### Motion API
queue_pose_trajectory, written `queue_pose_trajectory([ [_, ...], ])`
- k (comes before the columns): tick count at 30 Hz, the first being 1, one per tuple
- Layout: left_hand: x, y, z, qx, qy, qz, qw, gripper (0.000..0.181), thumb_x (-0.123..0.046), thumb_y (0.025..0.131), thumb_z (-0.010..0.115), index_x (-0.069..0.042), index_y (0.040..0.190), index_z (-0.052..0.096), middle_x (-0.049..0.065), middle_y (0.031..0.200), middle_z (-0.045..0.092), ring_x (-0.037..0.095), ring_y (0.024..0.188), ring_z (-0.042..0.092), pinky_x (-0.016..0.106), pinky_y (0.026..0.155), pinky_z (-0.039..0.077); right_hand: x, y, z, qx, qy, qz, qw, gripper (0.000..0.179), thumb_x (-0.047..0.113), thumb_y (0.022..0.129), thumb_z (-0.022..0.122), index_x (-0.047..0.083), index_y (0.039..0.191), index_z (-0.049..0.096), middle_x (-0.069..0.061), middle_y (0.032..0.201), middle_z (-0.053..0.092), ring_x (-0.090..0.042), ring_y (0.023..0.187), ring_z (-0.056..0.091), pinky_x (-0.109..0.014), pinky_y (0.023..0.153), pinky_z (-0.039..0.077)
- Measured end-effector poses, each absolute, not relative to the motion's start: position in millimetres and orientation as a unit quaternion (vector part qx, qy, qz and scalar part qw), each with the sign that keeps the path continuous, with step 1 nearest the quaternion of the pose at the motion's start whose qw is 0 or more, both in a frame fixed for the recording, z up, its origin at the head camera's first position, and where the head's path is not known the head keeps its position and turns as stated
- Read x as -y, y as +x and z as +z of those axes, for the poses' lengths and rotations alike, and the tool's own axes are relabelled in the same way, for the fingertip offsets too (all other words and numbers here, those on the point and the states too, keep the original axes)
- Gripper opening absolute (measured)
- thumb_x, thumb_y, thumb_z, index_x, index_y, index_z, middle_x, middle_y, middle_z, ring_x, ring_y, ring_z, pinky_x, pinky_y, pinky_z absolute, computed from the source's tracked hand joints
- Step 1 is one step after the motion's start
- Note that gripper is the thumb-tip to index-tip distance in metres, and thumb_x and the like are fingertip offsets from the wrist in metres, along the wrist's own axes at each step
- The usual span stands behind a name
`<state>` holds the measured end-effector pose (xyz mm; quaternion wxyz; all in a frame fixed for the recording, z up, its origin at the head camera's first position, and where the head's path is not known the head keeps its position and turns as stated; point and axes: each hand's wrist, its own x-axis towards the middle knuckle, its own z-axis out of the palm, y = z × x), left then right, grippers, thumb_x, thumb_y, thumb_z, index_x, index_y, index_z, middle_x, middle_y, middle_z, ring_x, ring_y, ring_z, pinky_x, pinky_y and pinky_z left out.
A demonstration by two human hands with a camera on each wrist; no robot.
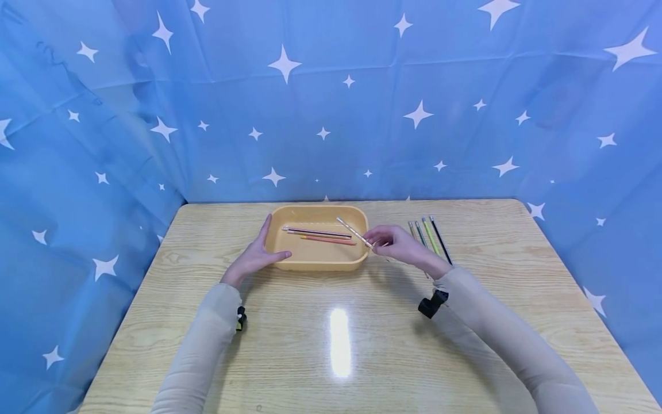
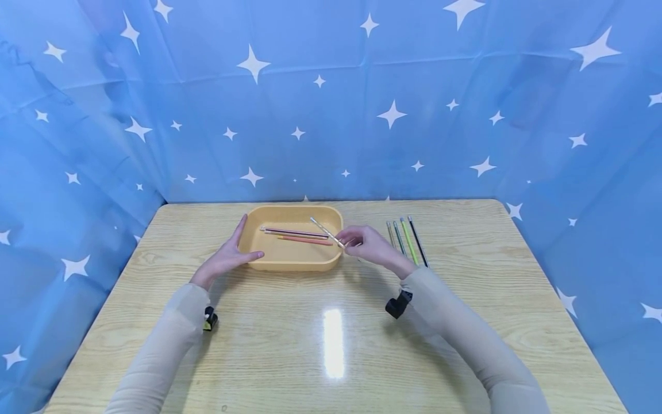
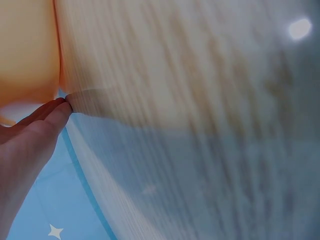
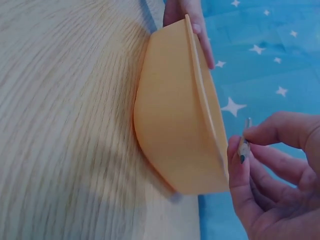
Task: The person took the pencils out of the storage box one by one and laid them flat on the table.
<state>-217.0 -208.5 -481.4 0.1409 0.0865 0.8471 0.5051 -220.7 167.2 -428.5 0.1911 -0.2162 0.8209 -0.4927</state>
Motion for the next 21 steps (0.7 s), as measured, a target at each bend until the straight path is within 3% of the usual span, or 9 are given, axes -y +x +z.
queue_pose_trajectory([
  [12,210,-219,-485,-0.845,0.083,0.51,0.138,0.116,-0.036,0.082,0.077,-0.026,0.154,-0.013,0.011,0.161,-0.007,0.041,0.143,0.007,0.058,0.112,0.012,-192,-211,-439,-0.821,-0.195,-0.506,0.177,0.032,-0.004,0.091,0.057,-0.009,0.123,0.058,-0.029,0.105,0.061,-0.025,0.089,0.059,-0.026,0.069,0.05],
  [21,210,-219,-486,-0.842,0.081,0.515,0.139,0.116,-0.033,0.082,0.078,-0.024,0.155,-0.012,0.011,0.161,-0.006,0.04,0.143,0.008,0.057,0.112,0.013,-220,-202,-446,-0.829,-0.157,-0.509,0.169,0.035,0.003,0.093,0.059,-0.006,0.127,0.056,-0.021,0.115,0.06,-0.023,0.096,0.057,-0.03,0.078,0.051],
])
